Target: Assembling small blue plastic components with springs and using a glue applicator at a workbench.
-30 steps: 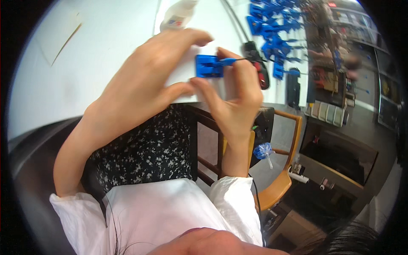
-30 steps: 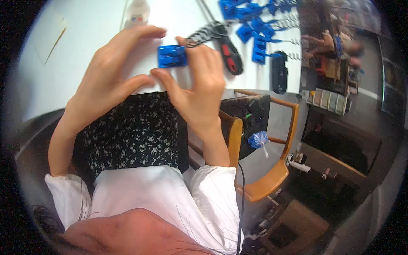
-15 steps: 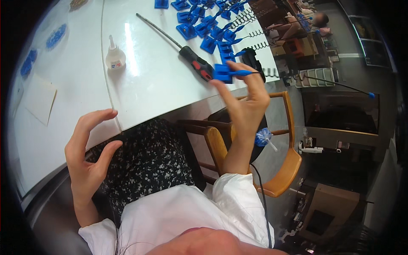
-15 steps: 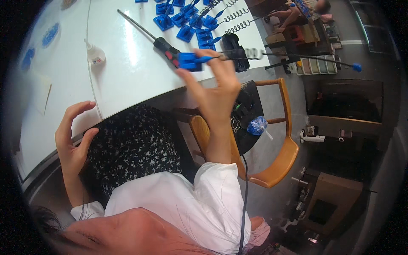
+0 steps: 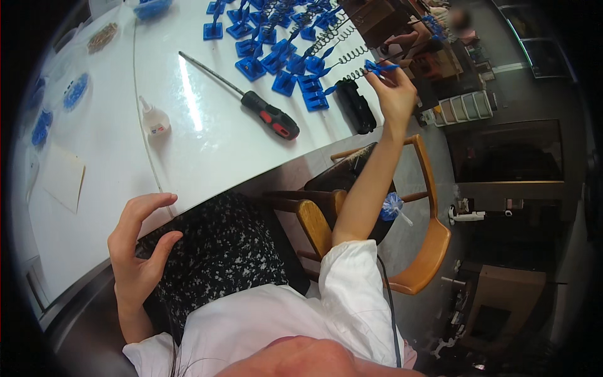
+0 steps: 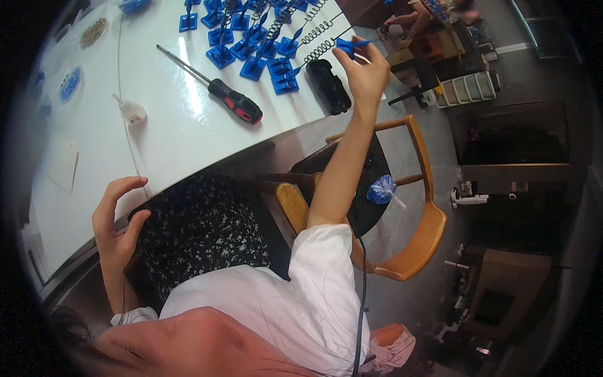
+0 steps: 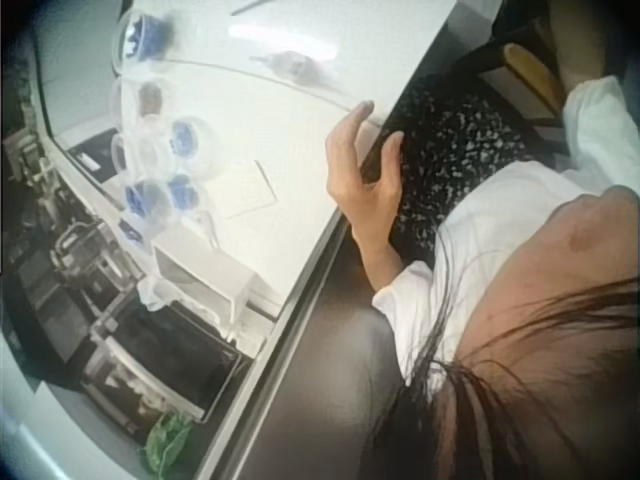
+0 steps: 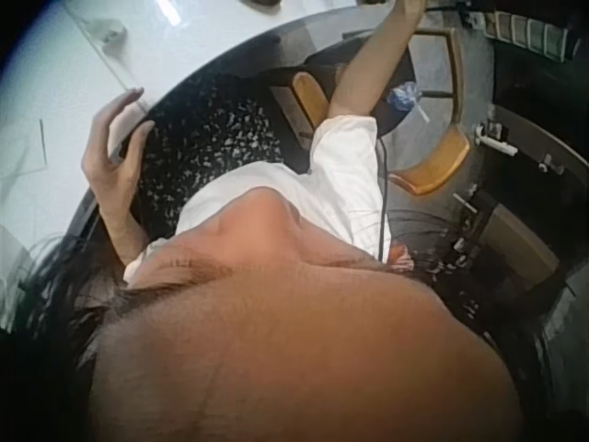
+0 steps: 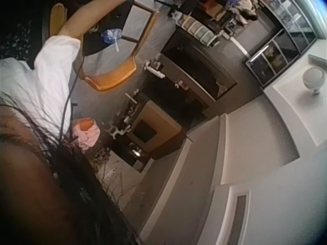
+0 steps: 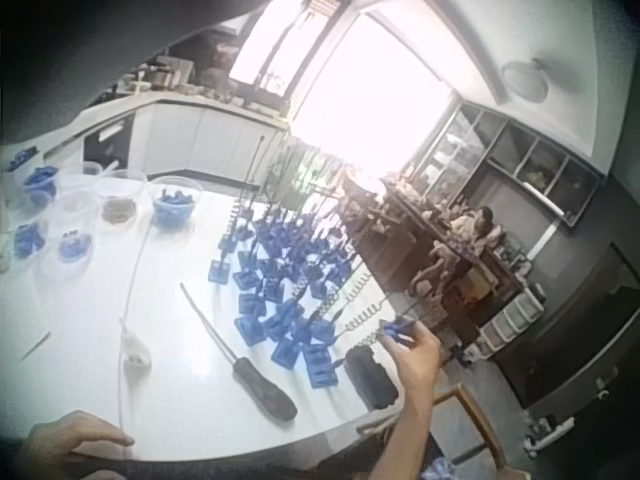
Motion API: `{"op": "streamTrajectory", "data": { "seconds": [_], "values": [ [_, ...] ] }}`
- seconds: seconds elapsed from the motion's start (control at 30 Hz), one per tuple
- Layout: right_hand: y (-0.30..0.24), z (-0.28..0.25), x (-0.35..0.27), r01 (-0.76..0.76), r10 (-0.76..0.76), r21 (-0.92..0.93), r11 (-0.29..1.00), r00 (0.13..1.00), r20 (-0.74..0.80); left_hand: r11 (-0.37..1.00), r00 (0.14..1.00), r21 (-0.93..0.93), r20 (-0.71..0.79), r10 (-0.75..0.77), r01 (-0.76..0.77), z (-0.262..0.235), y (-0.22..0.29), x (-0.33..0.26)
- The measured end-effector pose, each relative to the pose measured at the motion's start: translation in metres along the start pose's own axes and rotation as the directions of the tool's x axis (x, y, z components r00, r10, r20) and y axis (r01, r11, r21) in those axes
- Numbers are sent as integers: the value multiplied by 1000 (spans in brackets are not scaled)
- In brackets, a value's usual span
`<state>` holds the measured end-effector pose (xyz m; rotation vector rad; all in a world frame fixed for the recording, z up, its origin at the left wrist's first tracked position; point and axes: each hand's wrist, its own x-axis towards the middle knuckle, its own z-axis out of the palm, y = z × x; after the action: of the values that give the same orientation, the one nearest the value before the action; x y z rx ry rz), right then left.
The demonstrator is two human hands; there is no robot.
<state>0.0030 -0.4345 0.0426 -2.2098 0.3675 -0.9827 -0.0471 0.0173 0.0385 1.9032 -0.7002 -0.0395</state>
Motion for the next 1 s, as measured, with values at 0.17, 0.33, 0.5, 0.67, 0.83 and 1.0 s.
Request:
{"op": "streamTrajectory", "data": {
  "seconds": [0.17, 0.33, 0.5, 0.67, 0.83, 1.0],
  "values": [
    [37, 38, 38, -7, 3, 19, 1000, 981, 194, 1000, 1000, 21, 26, 6, -7, 0, 2, 4],
    [28, 39, 40, -39, 82, -118, 992, 917, 391, 998, 1000, 70, 20, -5, 4, -5, 0, 1],
    [14, 43, 36, -66, 118, -132, 989, 892, 437, 997, 1000, 79, 12, -9, 8, -7, -3, -1],
    [37, 24, 45, 20, 17, -86, 996, 911, 412, 996, 1000, 88, 19, -9, 7, -6, -4, -1],
    [10, -17, 26, -43, 206, -320, 947, 842, 499, 995, 1000, 97, 3, -10, 10, -7, -1, -2],
    [-20, -22, -11, 70, 163, -349, 935, 787, 595, 996, 999, 87, -34, -16, 19, -11, -1, -3]
  ]
}}
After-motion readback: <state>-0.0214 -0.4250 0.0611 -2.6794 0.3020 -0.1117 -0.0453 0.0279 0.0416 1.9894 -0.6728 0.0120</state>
